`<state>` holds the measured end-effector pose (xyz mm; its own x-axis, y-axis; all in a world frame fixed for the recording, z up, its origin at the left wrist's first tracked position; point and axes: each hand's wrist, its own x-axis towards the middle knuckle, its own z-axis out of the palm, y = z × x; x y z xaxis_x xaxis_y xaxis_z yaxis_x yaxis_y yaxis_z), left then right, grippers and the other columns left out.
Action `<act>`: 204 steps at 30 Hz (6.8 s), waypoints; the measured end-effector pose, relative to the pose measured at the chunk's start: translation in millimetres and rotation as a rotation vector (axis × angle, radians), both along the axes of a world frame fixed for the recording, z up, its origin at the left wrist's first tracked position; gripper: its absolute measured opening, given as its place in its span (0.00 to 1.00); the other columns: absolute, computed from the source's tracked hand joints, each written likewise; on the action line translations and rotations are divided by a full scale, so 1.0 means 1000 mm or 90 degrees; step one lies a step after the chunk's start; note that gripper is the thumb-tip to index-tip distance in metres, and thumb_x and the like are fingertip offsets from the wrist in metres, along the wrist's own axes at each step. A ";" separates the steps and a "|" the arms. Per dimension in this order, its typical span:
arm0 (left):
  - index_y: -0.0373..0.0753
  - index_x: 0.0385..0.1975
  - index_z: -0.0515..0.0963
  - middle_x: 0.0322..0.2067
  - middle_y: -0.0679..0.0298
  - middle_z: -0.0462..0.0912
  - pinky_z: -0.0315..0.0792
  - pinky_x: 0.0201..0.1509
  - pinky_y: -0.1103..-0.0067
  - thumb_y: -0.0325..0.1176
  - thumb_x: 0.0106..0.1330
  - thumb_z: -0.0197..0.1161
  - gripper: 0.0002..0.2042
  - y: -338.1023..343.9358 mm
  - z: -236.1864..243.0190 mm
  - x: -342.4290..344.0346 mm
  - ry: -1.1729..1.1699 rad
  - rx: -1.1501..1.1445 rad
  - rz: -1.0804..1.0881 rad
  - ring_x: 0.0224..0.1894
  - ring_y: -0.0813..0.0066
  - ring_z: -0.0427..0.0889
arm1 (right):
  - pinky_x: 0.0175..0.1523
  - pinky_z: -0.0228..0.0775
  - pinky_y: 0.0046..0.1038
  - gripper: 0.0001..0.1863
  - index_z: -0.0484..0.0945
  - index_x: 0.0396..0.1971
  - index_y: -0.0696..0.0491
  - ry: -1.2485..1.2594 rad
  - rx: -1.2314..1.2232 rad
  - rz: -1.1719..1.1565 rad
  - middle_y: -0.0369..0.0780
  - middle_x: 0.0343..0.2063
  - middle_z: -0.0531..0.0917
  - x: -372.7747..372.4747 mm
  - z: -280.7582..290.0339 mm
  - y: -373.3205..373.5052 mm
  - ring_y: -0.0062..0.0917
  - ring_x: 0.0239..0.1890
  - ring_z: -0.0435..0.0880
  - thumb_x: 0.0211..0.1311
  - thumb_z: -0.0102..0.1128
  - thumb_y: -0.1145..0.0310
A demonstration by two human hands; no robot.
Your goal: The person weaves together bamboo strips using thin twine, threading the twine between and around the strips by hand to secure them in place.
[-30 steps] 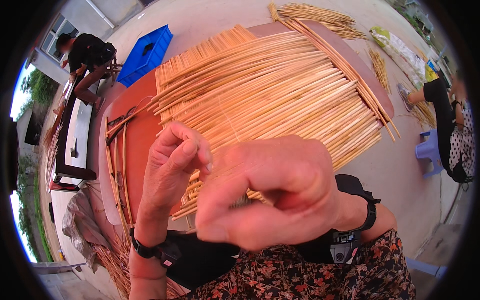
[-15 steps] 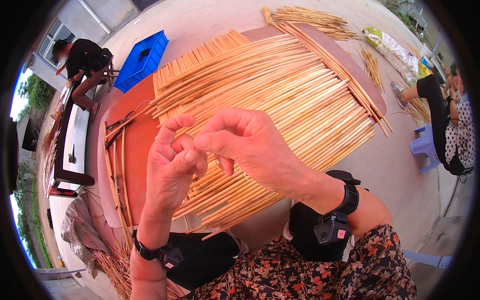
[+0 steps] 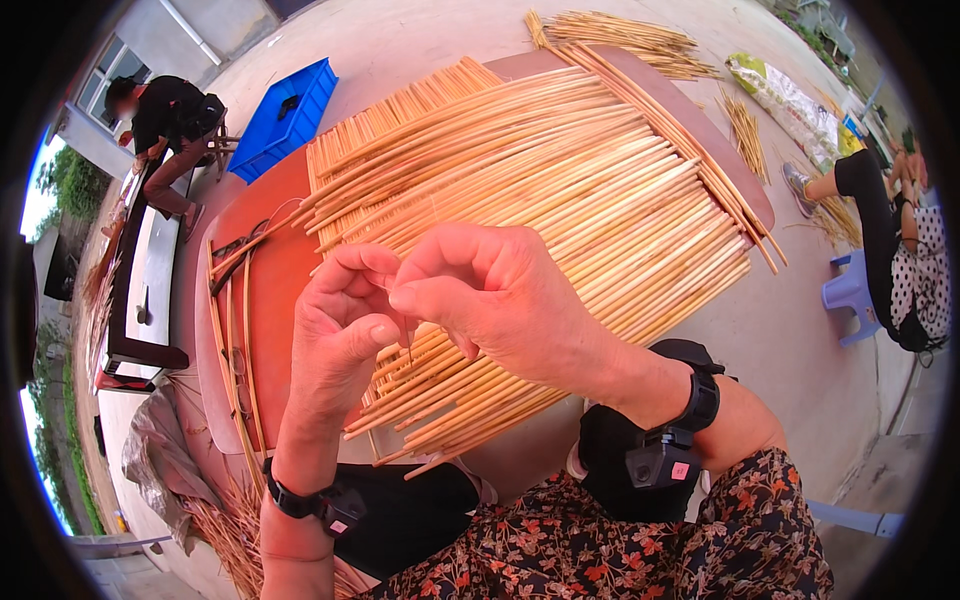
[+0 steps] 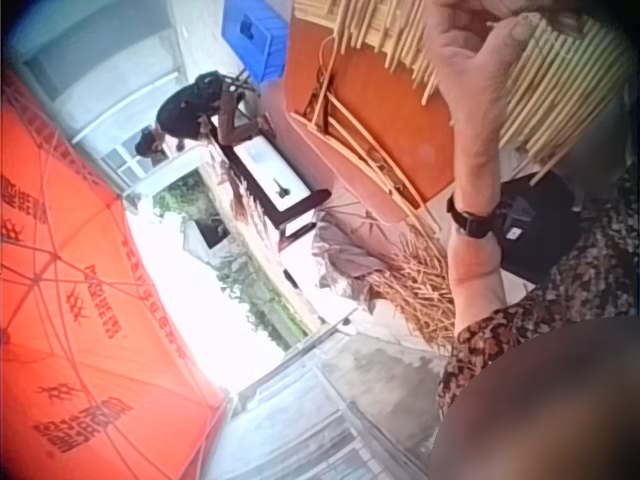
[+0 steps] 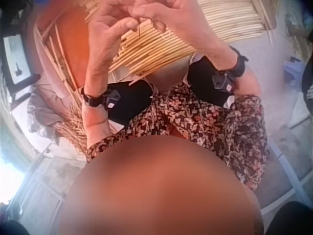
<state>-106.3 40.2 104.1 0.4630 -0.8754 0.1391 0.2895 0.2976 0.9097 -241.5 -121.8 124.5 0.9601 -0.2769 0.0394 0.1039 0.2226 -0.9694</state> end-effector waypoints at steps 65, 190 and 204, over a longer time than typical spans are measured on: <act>0.33 0.41 0.84 0.42 0.60 0.89 0.87 0.47 0.75 0.25 0.74 0.69 0.03 -0.006 -0.011 -0.011 0.059 -0.020 0.022 0.44 0.72 0.90 | 0.28 0.73 0.21 0.03 0.83 0.32 0.56 -0.199 -0.444 -0.279 0.35 0.24 0.84 -0.003 -0.005 0.015 0.12 0.24 0.81 0.65 0.68 0.80; 0.34 0.46 0.85 0.46 0.61 0.89 0.84 0.45 0.78 0.24 0.74 0.69 0.05 0.001 -0.012 -0.003 0.008 -0.009 0.034 0.45 0.74 0.88 | 0.35 0.79 0.15 0.05 0.85 0.40 0.61 -0.194 -0.430 -0.234 0.36 0.34 0.89 -0.002 -0.002 0.018 0.14 0.32 0.89 0.67 0.72 0.80; 0.32 0.46 0.85 0.44 0.60 0.90 0.83 0.44 0.79 0.23 0.74 0.69 0.05 0.000 -0.010 -0.006 -0.048 0.013 0.063 0.43 0.73 0.89 | 0.35 0.80 0.16 0.04 0.84 0.39 0.61 -0.166 -0.389 -0.213 0.37 0.32 0.89 -0.001 -0.001 0.017 0.13 0.30 0.87 0.68 0.70 0.79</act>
<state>-112.2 40.3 94.0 0.5364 -0.8289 0.1587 0.1907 0.3022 0.9340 -242.0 -105.0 123.1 0.7673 -0.4081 0.4947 0.3145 -0.4327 -0.8449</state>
